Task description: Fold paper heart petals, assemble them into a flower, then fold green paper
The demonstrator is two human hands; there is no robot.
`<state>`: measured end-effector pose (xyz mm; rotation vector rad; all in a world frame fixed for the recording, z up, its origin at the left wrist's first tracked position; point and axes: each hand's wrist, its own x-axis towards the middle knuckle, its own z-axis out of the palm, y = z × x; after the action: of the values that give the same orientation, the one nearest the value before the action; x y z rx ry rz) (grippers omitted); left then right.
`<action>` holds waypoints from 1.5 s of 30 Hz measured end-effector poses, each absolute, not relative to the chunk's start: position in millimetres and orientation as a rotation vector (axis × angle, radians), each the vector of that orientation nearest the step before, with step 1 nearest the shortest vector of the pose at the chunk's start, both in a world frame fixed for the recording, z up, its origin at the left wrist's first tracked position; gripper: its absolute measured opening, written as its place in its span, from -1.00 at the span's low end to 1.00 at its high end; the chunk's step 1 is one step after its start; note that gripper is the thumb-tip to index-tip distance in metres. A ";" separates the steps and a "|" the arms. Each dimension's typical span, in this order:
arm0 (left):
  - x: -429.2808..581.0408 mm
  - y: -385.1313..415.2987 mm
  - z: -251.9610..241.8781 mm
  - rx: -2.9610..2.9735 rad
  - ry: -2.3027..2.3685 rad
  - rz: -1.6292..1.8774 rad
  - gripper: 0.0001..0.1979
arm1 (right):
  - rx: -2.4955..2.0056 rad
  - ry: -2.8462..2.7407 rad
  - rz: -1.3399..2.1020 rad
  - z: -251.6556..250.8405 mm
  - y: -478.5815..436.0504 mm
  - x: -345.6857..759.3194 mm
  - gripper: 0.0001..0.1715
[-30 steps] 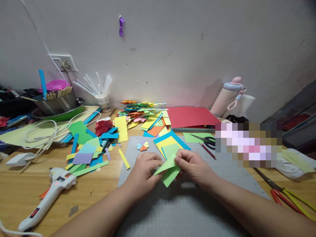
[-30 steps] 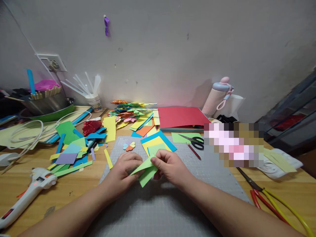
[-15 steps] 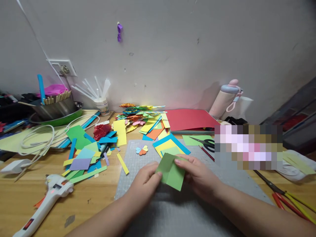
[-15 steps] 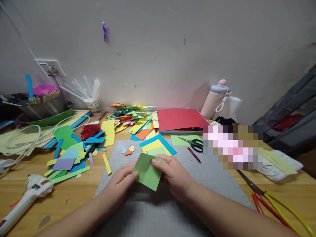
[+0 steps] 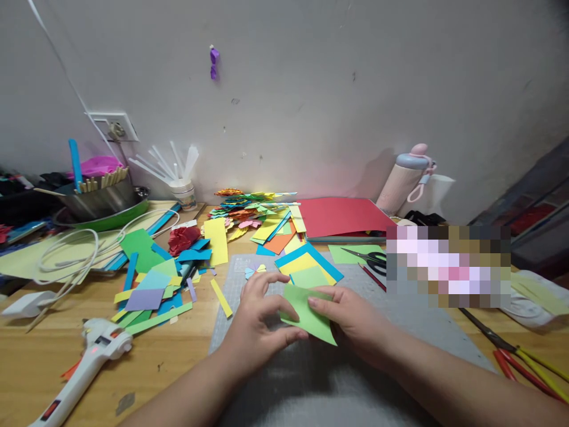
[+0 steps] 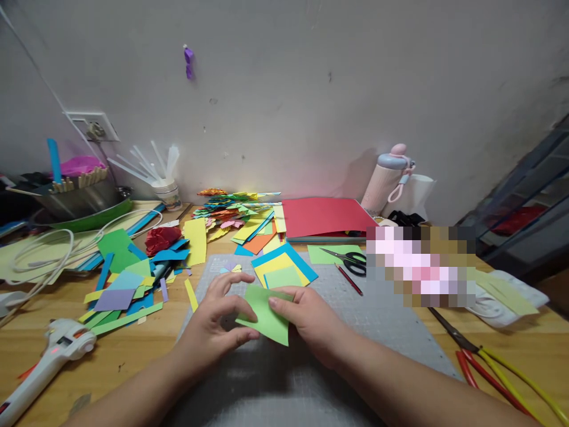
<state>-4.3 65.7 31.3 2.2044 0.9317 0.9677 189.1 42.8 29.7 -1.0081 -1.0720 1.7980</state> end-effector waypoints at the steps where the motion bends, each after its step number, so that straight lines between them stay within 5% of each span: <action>1: -2.9 64.9 31.2 2.084 0.923 0.978 -0.82 | -1.010 -1.123 1.791 31.0 40.9 188.0 -0.68; 9: 0.6 52.8 34.2 1.807 1.123 1.077 -0.75 | -0.777 -1.111 1.830 34.5 27.0 179.3 -0.54; 16: 5.5 46.6 31.7 1.523 1.166 1.126 -0.66 | -0.931 -1.131 1.716 36.5 23.3 174.0 -0.74; 20: 7.2 49.5 31.8 1.388 1.091 0.925 -0.80 | -0.970 -1.123 1.702 36.0 25.2 175.9 -0.73; 25: 7.4 52.4 28.1 1.355 1.123 0.945 -0.72 | -0.979 -1.085 1.708 32.4 27.6 176.2 -0.61; 45: 11.3 55.1 33.5 1.160 1.063 0.924 -0.69 | -1.070 -1.081 1.709 37.7 29.4 176.9 -0.64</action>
<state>11.3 55.1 33.5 1.1602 1.0634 0.9236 176.9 29.4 37.7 -1.0700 -1.0811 1.7092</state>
